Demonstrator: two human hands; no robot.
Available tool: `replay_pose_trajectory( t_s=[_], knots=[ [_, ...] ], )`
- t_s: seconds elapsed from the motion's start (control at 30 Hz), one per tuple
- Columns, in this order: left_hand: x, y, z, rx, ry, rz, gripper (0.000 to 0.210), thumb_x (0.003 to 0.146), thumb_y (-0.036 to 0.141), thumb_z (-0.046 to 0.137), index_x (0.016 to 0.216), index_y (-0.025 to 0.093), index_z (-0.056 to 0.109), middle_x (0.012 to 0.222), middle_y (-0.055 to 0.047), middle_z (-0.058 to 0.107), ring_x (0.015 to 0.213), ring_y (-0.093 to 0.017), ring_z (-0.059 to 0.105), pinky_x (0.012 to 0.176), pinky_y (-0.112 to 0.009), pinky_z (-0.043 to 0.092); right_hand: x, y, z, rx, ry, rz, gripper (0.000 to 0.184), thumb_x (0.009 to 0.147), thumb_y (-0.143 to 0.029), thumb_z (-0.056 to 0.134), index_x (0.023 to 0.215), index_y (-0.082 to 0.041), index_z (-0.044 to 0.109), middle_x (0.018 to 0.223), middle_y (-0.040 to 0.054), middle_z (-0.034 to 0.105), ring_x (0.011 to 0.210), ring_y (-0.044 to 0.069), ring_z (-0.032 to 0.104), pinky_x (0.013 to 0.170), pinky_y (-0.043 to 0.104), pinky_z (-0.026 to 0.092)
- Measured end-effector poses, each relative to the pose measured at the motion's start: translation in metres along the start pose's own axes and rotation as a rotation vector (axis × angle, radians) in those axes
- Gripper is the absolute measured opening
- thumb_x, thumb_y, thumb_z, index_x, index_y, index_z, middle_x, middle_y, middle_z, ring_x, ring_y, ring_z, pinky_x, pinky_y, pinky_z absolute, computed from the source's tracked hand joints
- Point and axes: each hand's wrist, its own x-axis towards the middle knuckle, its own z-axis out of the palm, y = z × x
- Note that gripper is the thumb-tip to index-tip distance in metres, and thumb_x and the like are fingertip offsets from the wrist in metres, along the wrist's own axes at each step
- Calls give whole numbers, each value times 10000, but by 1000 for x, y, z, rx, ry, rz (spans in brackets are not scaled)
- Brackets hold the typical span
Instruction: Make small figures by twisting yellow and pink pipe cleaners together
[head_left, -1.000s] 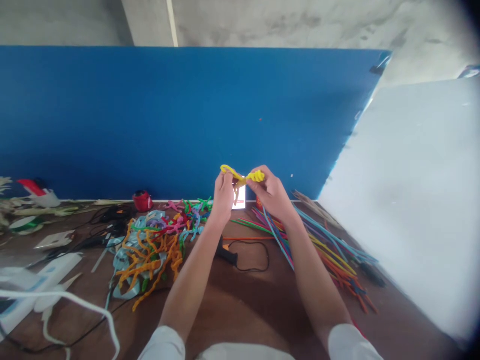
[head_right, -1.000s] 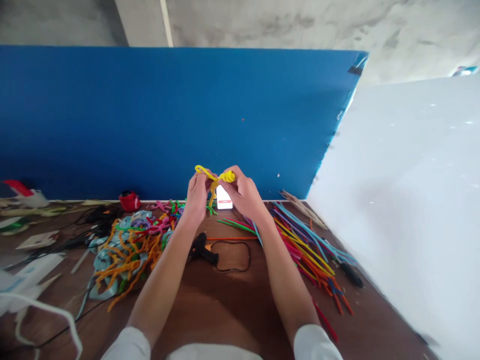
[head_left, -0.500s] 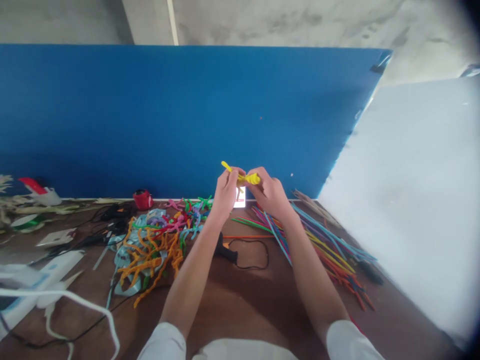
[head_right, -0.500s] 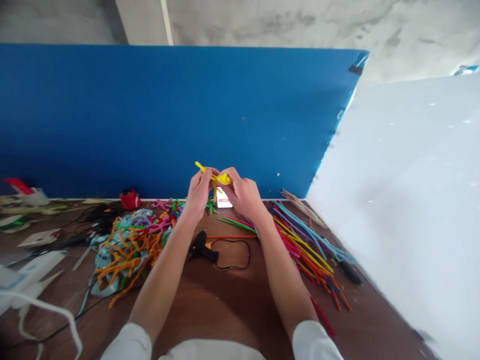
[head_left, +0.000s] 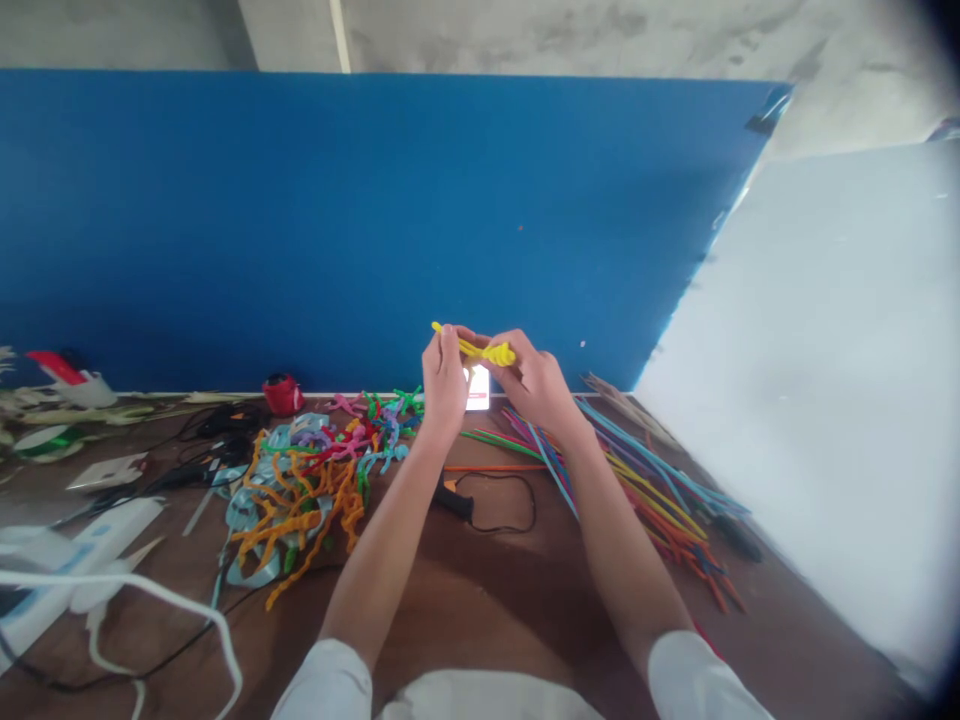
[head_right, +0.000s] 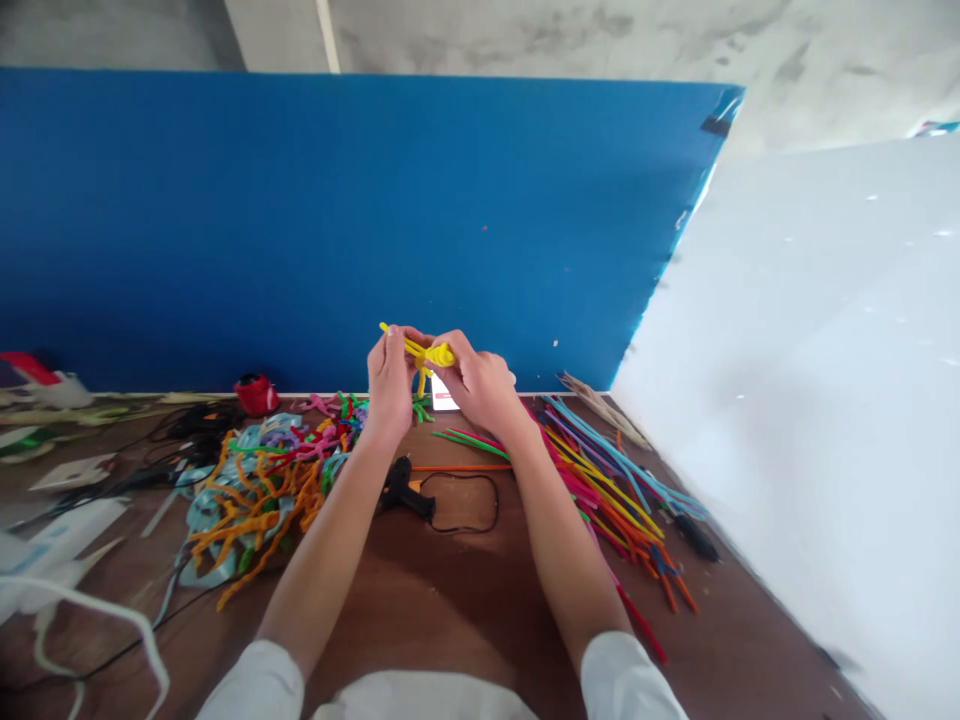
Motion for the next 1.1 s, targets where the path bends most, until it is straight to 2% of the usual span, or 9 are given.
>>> replay_pose_trajectory(
  t_s=[0.17, 0.33, 0.53, 0.83, 1.1],
  knots=[
    [1, 4, 3, -84, 48, 19, 416, 966, 526, 440, 776, 195, 608, 775, -47, 695, 749, -140, 676, 691, -254, 501, -1, -1, 0, -11, -16, -21, 210, 979, -379, 484, 1087, -225, 580, 844, 58, 682, 647, 191, 579, 646, 292, 342],
    [2, 6, 6, -178, 50, -13, 382, 960, 509, 447, 753, 205, 551, 730, -45, 703, 718, -145, 684, 702, -275, 520, -1, -4, 1, 33, -34, -36, 197, 974, -357, 501, 1094, -223, 582, 928, 60, 701, 644, 172, 574, 643, 279, 339],
    [4, 4, 5, -196, 86, -28, 315, 947, 432, 427, 749, 214, 537, 696, -33, 685, 715, -152, 679, 714, -282, 519, 0, -5, 0, 33, -31, -33, 227, 979, -401, 490, 1078, -224, 592, 832, 40, 675, 596, 165, 535, 628, 271, 330],
    [7, 9, 3, -273, 138, -114, 323, 918, 336, 379, 630, 217, 462, 572, -5, 555, 577, -115, 560, 608, -250, 447, 0, -7, 2, 19, -67, -62, 232, 986, -398, 477, 1081, -217, 586, 781, 42, 641, 594, 170, 515, 627, 276, 331],
    [3, 9, 5, -270, 173, -51, 243, 890, 267, 395, 685, 208, 511, 597, -2, 591, 572, -117, 560, 585, -244, 424, -1, -7, 1, 33, -74, -41, 200, 965, -366, 517, 1081, -221, 591, 749, 23, 621, 574, 162, 491, 615, 276, 318]
  ],
)
